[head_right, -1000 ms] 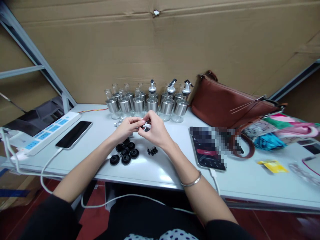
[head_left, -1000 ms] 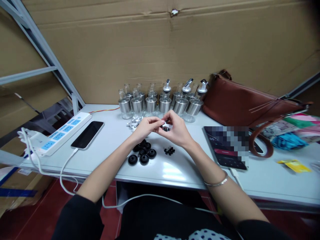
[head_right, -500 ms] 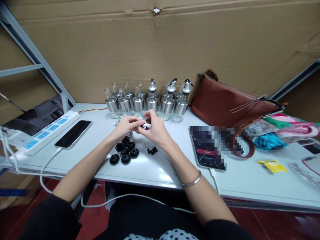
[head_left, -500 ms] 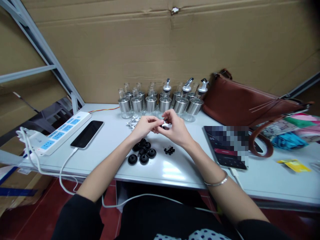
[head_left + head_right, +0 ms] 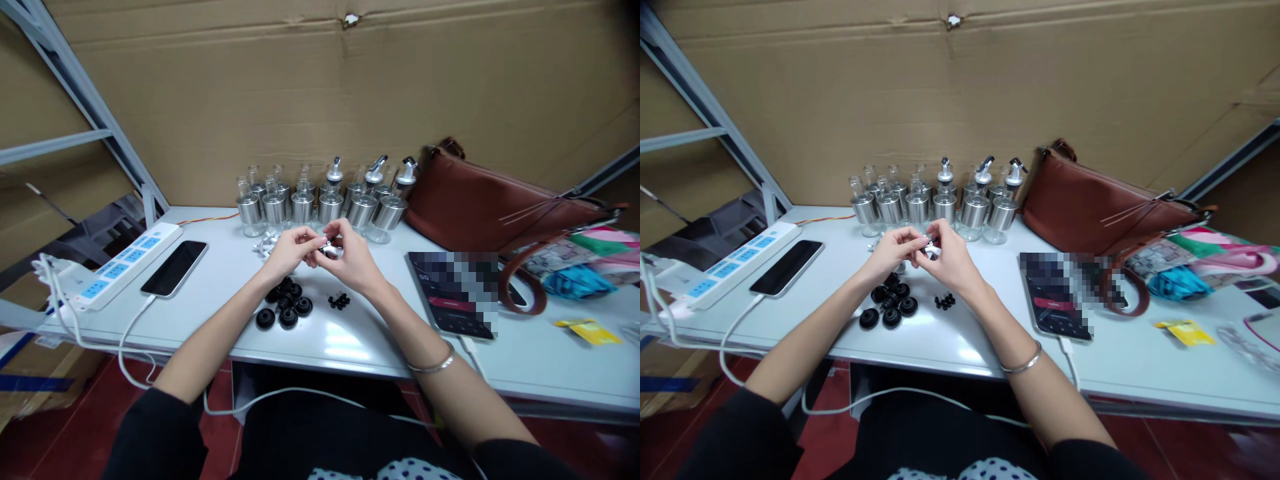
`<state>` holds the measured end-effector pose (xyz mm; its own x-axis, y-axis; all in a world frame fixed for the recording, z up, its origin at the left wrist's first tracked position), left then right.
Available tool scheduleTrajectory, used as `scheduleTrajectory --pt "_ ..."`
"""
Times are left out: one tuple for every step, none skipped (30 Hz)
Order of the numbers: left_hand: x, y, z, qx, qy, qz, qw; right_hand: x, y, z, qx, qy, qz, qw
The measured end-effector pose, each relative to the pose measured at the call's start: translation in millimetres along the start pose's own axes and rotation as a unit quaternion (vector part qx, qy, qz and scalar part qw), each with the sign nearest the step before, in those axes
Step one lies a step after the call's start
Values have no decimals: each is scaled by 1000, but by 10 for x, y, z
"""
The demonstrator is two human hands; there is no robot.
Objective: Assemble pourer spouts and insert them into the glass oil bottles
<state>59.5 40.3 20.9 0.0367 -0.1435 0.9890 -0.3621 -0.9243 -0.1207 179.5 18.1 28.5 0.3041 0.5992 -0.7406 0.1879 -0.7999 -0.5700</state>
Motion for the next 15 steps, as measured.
scheduleTrajectory --pt "-3 -1 -2 0 0 0 1000 2 1 1 1 1 -1 1000" --pt "-6 -1 -3 0 0 1 1000 5 2 1 1 3 -2 1000" --pt "-8 0 -4 0 -1 3 1000 7 2 1 1 5 -3 1000" --pt "-9 1 -4 -2 -2 5 1000 8 3 2 0 6 -4 1000" --pt "-8 3 -3 -4 -4 7 1000 8 4 2 -2 7 -5 1000" --pt "-5 5 -1 -8 -7 10 1000 8 4 1 -2 8 -5 1000" --pt "-1 8 3 -11 -9 13 1000 8 5 1 -3 7 -4 1000" --pt "4 11 5 -15 -10 15 1000 9 6 1 -4 6 -3 1000" --pt "9 14 8 -17 -11 17 1000 10 6 1 -6 5 -1 1000" --pt "12 16 9 -19 -12 18 1000 11 7 1 -6 4 1 1000" --pt "13 18 10 -20 -13 18 1000 12 7 1 -7 3 1 1000" --pt "12 18 10 -20 -15 18 1000 13 8 1 -8 3 1 1000" --pt "9 17 10 -20 -16 17 1000 14 8 1 -8 3 1 1000" --pt "2 15 11 -22 -18 17 999 16 9 1 -10 4 2 1000" --pt "-5 12 13 -23 -18 17 999 17 9 3 -12 6 2 1000"
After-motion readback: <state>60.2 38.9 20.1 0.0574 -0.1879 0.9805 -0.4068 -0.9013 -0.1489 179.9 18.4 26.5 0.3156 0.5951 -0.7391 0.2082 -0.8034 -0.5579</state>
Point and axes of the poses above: each hand's wrist, its own y-axis away from the middle knuckle, its own z-axis out of the palm, x = y × z, the point moved 4 cm from there along -y, towards the middle knuckle, and after that the axes turned 8 degrees about -y, right-handed, at the moved point
